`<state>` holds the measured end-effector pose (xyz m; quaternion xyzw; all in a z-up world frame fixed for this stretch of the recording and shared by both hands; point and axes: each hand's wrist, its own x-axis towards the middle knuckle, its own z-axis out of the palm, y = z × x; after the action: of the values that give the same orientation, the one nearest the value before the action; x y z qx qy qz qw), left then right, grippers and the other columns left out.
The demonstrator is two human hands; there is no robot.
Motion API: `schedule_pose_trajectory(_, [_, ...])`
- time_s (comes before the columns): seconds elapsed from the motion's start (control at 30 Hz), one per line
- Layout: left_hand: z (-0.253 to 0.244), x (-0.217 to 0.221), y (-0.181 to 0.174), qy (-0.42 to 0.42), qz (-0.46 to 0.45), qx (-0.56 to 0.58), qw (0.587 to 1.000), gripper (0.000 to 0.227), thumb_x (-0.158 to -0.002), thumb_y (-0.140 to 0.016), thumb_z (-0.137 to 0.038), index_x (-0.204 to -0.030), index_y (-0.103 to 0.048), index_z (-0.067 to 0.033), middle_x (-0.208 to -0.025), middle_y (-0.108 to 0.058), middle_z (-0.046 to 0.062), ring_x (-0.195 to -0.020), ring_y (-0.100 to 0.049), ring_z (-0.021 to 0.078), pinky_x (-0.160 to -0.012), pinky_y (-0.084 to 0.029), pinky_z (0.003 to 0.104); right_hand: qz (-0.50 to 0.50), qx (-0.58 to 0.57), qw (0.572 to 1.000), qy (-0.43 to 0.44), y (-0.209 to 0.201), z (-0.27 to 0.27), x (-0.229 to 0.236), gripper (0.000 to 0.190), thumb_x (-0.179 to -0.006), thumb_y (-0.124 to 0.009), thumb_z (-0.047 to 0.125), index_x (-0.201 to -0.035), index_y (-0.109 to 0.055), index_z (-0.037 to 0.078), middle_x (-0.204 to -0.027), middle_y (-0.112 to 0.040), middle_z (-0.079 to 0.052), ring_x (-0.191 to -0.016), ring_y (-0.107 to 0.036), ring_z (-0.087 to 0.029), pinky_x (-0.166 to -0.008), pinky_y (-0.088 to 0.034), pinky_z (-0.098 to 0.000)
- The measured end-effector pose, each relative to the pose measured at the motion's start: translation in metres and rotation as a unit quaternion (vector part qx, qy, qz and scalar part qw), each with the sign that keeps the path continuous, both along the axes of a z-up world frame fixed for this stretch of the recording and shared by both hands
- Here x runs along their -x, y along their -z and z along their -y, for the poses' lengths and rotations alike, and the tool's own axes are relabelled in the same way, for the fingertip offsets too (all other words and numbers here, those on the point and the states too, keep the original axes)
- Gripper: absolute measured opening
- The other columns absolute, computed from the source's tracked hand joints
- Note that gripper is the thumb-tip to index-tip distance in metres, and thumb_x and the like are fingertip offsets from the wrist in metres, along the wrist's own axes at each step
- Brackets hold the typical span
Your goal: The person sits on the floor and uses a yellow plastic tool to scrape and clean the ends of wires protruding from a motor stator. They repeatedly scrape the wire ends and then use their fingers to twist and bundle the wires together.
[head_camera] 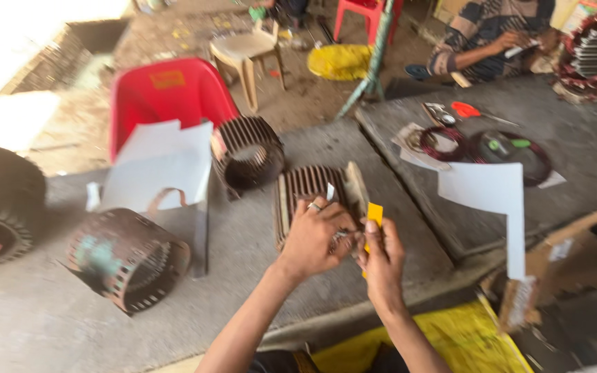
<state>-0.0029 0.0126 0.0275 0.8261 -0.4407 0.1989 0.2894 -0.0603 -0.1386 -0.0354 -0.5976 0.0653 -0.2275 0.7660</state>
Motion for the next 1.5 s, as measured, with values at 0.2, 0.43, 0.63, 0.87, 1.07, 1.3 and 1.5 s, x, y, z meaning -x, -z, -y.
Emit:
schedule_pose_trajectory(0.2, [0.006, -0.017, 0.009, 0.031, 0.057, 0.010, 0.998, 0.023, -0.097, -0.063, -0.035, -0.098, -0.074, -0.0140, -0.120, -0.069, 0.005, -0.128, -0.054, 0.0239, -0.097, -0.036, 0.046, -0.010, 0.020, 1.000, -0.001, -0.008, 0.006, -0.006, 0.020, -0.101, -0.055, 0.030, -0.102, -0.058, 0.010, -0.071, -0.060, 0.001, -0.049, -0.044, -0.004, -0.040, -0.034, -0.0212])
schedule_pose_trajectory(0.43, [0.013, -0.020, 0.022, -0.024, 0.022, -0.032, 0.999, 0.030, -0.096, -0.062, -0.040, -0.099, -0.077, -0.0142, -0.112, -0.073, 0.001, -0.122, -0.056, 0.0200, -0.103, -0.035, 0.045, -0.104, 0.085, 0.990, 0.037, -0.004, 0.004, -0.006, 0.035, -0.106, -0.050, 0.038, -0.091, -0.059, 0.008, -0.062, -0.052, 0.001, -0.047, -0.044, -0.004, -0.037, -0.033, -0.0213])
schedule_pose_trajectory(0.63, [0.011, -0.021, 0.017, 0.004, -0.019, 0.007, 1.000, 0.030, -0.098, -0.059, -0.038, -0.096, -0.076, -0.0133, -0.105, -0.074, 0.001, -0.116, -0.057, 0.0243, -0.101, -0.032, 0.047, -0.083, -0.057, 0.993, -0.059, -0.017, 0.018, -0.001, 0.029, -0.101, -0.057, 0.035, -0.086, -0.060, 0.010, -0.059, -0.052, 0.001, -0.038, -0.036, -0.006, -0.031, -0.026, -0.0234])
schedule_pose_trajectory(0.87, [0.011, -0.030, 0.026, 0.001, -0.015, 0.021, 1.000, 0.029, -0.098, -0.056, -0.034, -0.094, -0.073, -0.0111, -0.101, -0.071, 0.004, -0.108, -0.060, 0.0248, -0.098, -0.035, 0.045, 0.252, -0.157, 0.955, -0.020, -0.076, 0.076, 0.088, 0.029, -0.102, -0.072, 0.035, -0.096, -0.059, 0.010, -0.071, -0.053, 0.000, -0.050, -0.044, -0.008, -0.042, -0.031, -0.0239])
schedule_pose_trajectory(1.07, [0.012, -0.018, 0.009, -0.005, -0.029, 0.027, 0.999, 0.031, -0.100, -0.058, -0.035, -0.090, -0.073, -0.0102, -0.090, -0.071, 0.004, -0.110, -0.060, 0.0244, -0.099, -0.035, 0.045, -0.034, -0.082, 0.996, 0.023, -0.045, 0.032, 0.050, 0.053, -0.087, -0.060, 0.064, -0.097, -0.059, 0.012, -0.068, -0.055, 0.004, -0.046, -0.045, -0.004, -0.038, -0.040, -0.0186])
schedule_pose_trajectory(1.3, [0.014, -0.020, 0.016, -0.008, -0.016, 0.010, 1.000, 0.027, -0.098, -0.059, -0.034, -0.088, -0.073, -0.0126, -0.096, -0.072, 0.001, -0.112, -0.060, 0.0215, -0.102, -0.033, 0.045, -0.137, 0.034, 0.990, -0.025, 0.008, -0.005, -0.007, 0.076, -0.094, -0.027, 0.072, -0.123, -0.062, 0.011, -0.076, -0.049, 0.002, -0.054, -0.047, -0.005, -0.042, -0.043, -0.0219])
schedule_pose_trajectory(1.5, [0.014, -0.023, 0.020, -0.009, -0.025, -0.004, 1.000, 0.022, -0.093, -0.061, -0.031, -0.088, -0.073, -0.0132, -0.095, -0.072, 0.000, -0.110, -0.059, 0.0200, -0.104, -0.033, 0.046, -0.037, 0.298, 0.948, 0.104, 0.018, 0.008, -0.028, 0.063, -0.111, -0.036, 0.054, -0.110, -0.068, 0.000, -0.079, -0.059, -0.005, -0.063, -0.048, -0.008, -0.051, -0.042, -0.0284])
